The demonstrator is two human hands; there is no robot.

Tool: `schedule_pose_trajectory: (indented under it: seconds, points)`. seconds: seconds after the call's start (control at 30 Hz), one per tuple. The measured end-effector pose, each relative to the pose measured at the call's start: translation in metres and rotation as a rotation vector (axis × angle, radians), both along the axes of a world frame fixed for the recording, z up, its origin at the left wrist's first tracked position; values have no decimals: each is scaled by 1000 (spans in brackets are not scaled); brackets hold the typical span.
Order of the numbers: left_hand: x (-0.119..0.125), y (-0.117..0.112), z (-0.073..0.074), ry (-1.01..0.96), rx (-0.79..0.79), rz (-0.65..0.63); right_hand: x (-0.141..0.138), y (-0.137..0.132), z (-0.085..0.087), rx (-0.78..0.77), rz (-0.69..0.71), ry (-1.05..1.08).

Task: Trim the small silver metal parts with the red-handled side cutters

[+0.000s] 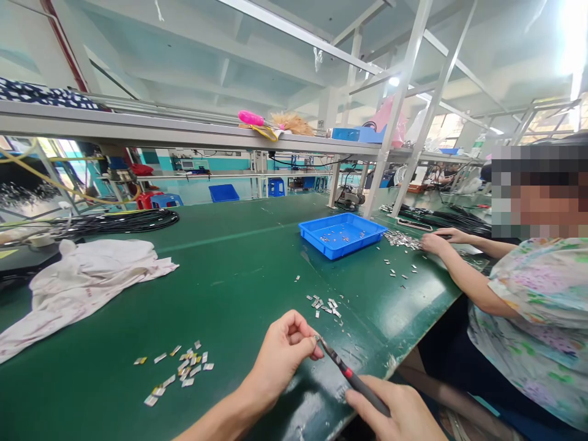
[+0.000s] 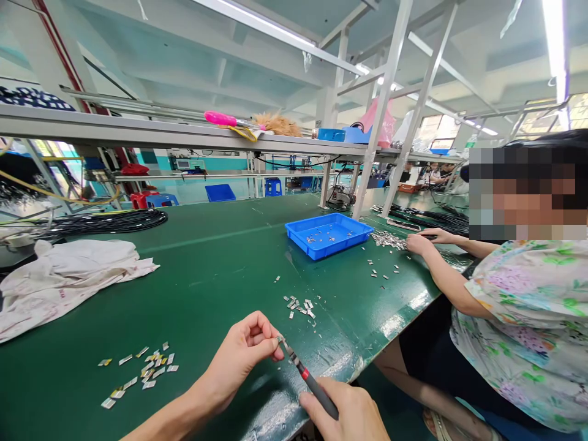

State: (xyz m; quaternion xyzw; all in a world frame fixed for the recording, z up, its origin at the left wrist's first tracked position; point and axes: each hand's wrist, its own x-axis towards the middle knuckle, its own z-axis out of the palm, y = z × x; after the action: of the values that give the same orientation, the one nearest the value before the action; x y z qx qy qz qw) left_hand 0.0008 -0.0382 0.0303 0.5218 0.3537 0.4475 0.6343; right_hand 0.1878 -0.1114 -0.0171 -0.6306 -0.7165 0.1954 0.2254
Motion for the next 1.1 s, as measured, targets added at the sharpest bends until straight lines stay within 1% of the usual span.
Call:
schedule_pose_trajectory:
  seconds: [0.03, 0.07, 0.1, 0.13, 0.17, 0.2, 0.23, 0.27, 0.37, 0.4, 0.43, 0.47, 0.5, 0.53, 0.57, 0.6, 0.7, 0.73, 0.77, 0.8, 0.87, 1.0, 1.1]
  points:
    - [0, 0, 1, -12, -6, -8, -1, 0, 4, -150, 18, 116]
    - [0, 0, 1, -21, -11, -15, -2, 0, 7, -247, 28, 206]
    - [0, -1, 2, -26, -16, -19, -2, 0, 10, -304, 40, 268]
    - [0, -1, 2, -29, -20, -21, -2, 0, 12, -331, 54, 295]
    - [0, -1, 3, -29, -24, -21, -2, 0, 13, -325, 62, 284]
    - [0, -1, 3, -26, -26, -17, -2, 0, 12, -284, 61, 240]
    - [0, -1, 3, -18, -27, -11, -1, -1, 10, -204, 51, 169]
    - [0, -1, 3, -7, -24, -4, -1, -1, 6, -76, 27, 75]
    - [1, -1, 1, 39, -7, 14, 3, -1, -9, 464, -79, -278]
    - [1, -1, 0, 49, 1, 18, 4, -1, -15, 606, -107, -391]
    - [1, -1, -1, 54, 7, 23, 5, -1, -19, 703, -126, -487]
    - [1, 0, -1, 56, 12, 27, 6, 0, -23, 752, -137, -552]
    - [1, 0, -1, 56, 16, 28, 7, 0, -25, 754, -136, -576]
    - [1, 0, -1, 55, 18, 26, 7, 0, -25, 710, -124, -549]
    - [1, 1, -1, 52, 18, 21, 7, 0, -23, 618, -101, -477]
    - [1, 1, -1, 47, 15, 13, 5, 1, -20, 480, -74, -371]
    - [0, 1, -1, 14, -8, -12, 0, 2, -4, -42, -23, 13]
    - [0, 1, 0, 3, -18, -20, -2, 2, 1, -175, -18, 122]
    - [0, 0, 0, -5, -27, -27, -4, 2, 6, -267, -9, 208]
    - [-1, 0, 0, -11, -35, -31, -5, 3, 9, -323, 8, 272]
    - [-1, -1, 0, -17, -48, -34, -5, 3, 12, -365, 41, 334]
    - [0, -1, 0, -1, -65, -22, -5, 4, 8, -383, 45, 363]
    - [1, -1, 1, 20, -44, -2, -6, 4, 6, -379, 50, 349]
